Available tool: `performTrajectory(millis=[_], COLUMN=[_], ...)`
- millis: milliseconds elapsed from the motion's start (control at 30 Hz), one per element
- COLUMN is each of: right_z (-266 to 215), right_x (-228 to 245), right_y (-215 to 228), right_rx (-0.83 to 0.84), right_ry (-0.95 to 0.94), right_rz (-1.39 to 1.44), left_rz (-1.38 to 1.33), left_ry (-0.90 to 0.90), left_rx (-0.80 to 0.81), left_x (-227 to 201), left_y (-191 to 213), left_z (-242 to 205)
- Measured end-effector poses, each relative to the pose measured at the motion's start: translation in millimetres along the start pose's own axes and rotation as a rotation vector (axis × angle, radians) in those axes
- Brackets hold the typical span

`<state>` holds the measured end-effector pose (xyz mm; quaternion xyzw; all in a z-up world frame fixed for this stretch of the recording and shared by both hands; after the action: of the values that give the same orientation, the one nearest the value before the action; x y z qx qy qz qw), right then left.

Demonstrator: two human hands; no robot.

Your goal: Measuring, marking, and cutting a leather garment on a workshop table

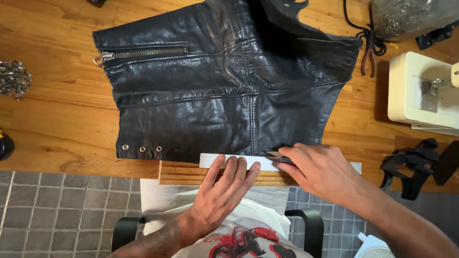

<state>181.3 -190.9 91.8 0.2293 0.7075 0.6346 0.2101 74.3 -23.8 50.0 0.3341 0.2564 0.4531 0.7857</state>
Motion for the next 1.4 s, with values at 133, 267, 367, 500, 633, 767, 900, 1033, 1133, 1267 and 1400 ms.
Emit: performTrajectory(millis=[133, 267, 367, 500, 633, 767, 900, 1033, 1133, 1267, 1400], right_z=[9, 14, 16, 20, 25, 30, 31, 31, 35, 37, 54], right_x=[6, 8, 9, 10, 11, 14, 19, 29, 35, 39, 40], right_y=[1, 3, 3, 3, 0, -2, -10, -20, -20, -25, -11], right_rx=[0.022, 0.013, 0.004, 0.023, 0.078, 0.15, 0.214, 0.326, 0.413, 0.46, 0.675], right_ry=[0.107, 0.143, 0.165, 0.175, 0.177, 0.166, 0.258, 0.251, 0.24, 0.086, -0.09], right_rz=[0.023, 0.035, 0.003, -0.016, -0.048, -0.089, -0.218, -0.319, -0.402, -0.455, -0.368], left_rz=[-0.001, -0.005, -0.02, 0.022, 0.001, 0.014, 0.019, -0.019, -0.067, -0.171, -0.122], left_ry=[-0.007, 0.0, 0.008, -0.008, 0.003, 0.008, 0.016, 0.022, 0.008, -0.003, 0.017], left_rx=[-0.01, -0.023, -0.034, -0.024, -0.014, -0.017, -0.031, -0.001, 0.017, -0.032, -0.104], left_x=[-1, 1, 1, 0, 1, 1, 2, 4, 0, -3, -3], left_y=[-1, 0, 1, -4, -4, -3, 0, 11, 4, -2, 8], left_z=[-2, 0, 1, -3, -3, -3, -1, 2, -9, -21, -23])
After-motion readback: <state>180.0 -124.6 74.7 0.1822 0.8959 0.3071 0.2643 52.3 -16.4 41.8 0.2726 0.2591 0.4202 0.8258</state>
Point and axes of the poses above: each hand's wrist, its own z-axis towards the middle knuckle, its own y-axis out of the back of the hand, x = y × z, the point moved 6 cm from there along z, towards the middle knuckle, and after that the axes turned 7 degrees about -z, right-handed, at the moved point
